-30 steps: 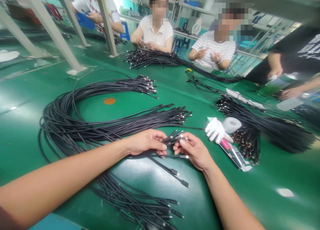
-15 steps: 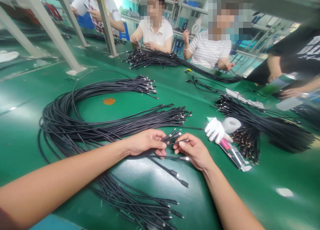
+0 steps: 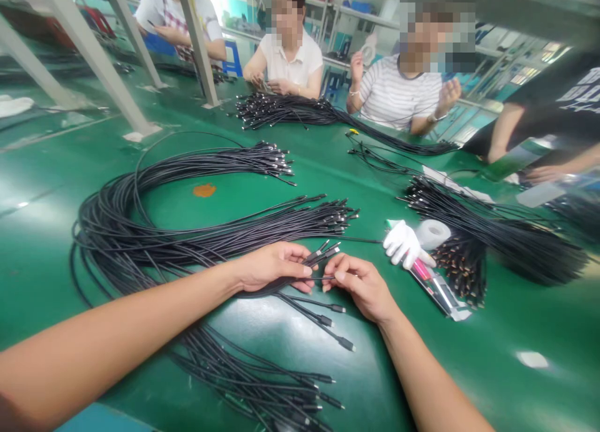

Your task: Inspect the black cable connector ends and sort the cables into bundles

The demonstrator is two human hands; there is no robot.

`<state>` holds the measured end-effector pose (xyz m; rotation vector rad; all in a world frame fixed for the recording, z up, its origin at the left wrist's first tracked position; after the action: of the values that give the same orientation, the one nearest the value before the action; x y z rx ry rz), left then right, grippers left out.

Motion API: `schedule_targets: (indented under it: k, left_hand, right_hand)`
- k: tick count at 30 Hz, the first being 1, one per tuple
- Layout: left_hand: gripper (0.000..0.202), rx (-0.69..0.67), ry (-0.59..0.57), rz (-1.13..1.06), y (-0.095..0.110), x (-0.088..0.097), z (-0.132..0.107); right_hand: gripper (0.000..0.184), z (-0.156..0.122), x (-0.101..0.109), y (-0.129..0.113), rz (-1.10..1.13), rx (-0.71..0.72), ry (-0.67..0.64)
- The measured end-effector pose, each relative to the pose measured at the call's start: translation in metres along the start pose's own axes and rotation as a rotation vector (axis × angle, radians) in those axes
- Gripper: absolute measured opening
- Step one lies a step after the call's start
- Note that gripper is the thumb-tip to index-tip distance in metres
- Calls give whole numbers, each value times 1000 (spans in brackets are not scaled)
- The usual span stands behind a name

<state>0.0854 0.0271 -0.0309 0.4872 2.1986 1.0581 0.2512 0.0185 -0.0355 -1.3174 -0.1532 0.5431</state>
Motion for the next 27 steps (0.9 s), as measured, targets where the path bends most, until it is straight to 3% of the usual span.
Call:
schedule_targets:
  k: [5,8,12,14,21,27]
  left_hand:
    - [27,4,-6,-3,-1,0,0]
    - [28,8,-14,1,0,-1,-1]
    - [27,1,-14,19,1,-3,-2]
    - [27,6,-15,63,-1,-4,-2]
    - [29,25,8,174,-8,-4,0]
    - [33,23,33,121,-5,-7,-2]
  right_hand:
    - [15,0,-4,-5,-1,23,-60]
    - [27,1,-2,-3,-64,-2,-28]
    - [20,0,1,4,-45,-100,55]
    - [25,0,-1,5,4,-134,64]
    - [25,2,-3,0,-40,-135,57]
    - [23,1,-5,0,24,-136,57]
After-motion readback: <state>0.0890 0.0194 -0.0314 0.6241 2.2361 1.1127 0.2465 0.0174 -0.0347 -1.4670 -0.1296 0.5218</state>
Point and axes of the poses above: each hand's wrist, its own z-axis towards the middle knuckle, its own x-axis out of the back of the hand, y = z × x, the point moved 6 cm from there along z, towards the middle knuckle, and after that the axes turned 12 degrees about x, right-handed, at the moved point
